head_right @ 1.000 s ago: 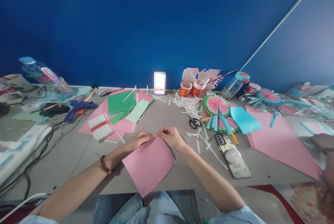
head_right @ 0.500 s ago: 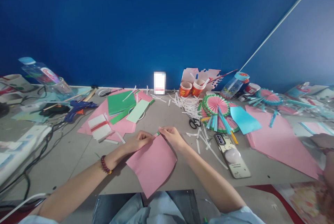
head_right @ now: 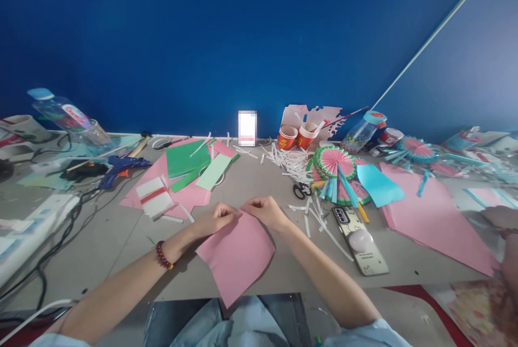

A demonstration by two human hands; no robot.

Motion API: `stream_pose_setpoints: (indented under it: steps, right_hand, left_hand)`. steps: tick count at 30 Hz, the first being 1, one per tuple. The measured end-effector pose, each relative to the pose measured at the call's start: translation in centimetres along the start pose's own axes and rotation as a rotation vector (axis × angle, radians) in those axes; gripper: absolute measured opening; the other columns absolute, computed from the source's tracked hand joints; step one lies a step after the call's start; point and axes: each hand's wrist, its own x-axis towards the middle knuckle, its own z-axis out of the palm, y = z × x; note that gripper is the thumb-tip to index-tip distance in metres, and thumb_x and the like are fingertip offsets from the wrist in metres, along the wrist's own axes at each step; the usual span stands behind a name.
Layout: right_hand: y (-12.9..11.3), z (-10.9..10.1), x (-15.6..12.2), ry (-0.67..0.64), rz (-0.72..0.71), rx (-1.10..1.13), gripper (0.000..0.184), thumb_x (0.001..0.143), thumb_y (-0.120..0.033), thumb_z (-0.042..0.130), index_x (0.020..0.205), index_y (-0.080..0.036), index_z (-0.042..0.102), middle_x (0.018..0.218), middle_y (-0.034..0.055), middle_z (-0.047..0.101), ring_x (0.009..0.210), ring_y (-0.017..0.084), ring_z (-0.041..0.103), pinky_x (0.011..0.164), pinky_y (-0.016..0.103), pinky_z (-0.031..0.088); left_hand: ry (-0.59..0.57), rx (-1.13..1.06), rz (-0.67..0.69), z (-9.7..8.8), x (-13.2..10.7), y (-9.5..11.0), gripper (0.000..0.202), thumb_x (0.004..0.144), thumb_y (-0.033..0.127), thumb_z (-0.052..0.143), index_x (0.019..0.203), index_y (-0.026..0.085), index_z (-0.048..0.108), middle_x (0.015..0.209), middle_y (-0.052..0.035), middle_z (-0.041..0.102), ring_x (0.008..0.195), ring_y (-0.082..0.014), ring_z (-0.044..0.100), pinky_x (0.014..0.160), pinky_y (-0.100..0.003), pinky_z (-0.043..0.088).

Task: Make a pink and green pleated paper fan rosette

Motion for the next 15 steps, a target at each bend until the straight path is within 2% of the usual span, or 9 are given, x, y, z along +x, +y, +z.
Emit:
stream_pose_setpoints:
  steps: [4,8,12,15]
  right_hand:
    - [-0.02,0.06,0.13,0.028,-0.04,-0.025,0.031,0.068,-0.045,0.067,0.07,-0.014,0.068,0.063,0.0003,0.063,0.057,0.012,0.053,0.055,0.023,0.039]
    - [0.18,0.0,0.44,0.099,-0.084,-0.045,0.031,0.067,-0.045,0.067,0.068,-0.015,0.065,0.061,-0.0006,0.06,0.055,0.01,0.049,0.051,0.022,0.035]
    - [0.18,-0.05,0.59,0.134,-0.093,-0.029,0.036,0.066,-0.05,0.066,0.066,-0.015,0.062,0.058,-0.0014,0.057,0.052,0.009,0.045,0.048,0.021,0.032]
    - [0.03,-0.01,0.5,0.117,-0.075,0.018,0.038,0.064,-0.053,0.068,0.063,-0.015,0.059,0.055,-0.0031,0.052,0.05,0.008,0.041,0.047,0.021,0.03]
  left_hand:
    - [0.002,-0.055,-0.06,-0.23,-0.19,0.21,0.048,0.075,0.054,0.054,0.051,0.017,0.036,0.051,0.0057,0.025,0.051,-0.0076,0.023,0.047,-0.025,0.014]
    - [0.063,-0.178,-0.181,-0.57,-0.29,0.16,0.042,0.072,0.055,0.057,0.063,0.014,0.057,0.056,0.0031,0.045,0.053,-0.0091,0.036,0.048,-0.023,0.024]
    - [-0.019,-0.247,-0.165,-0.74,-0.14,0.06,0.045,0.072,0.056,0.058,0.057,0.013,0.054,0.051,0.0042,0.043,0.049,-0.0078,0.033,0.047,-0.023,0.022]
    - [-0.029,-0.26,-0.124,-0.68,-0.04,-0.11,0.043,0.072,0.053,0.058,0.056,0.014,0.055,0.051,0.0042,0.043,0.048,-0.0077,0.033,0.047,-0.023,0.023]
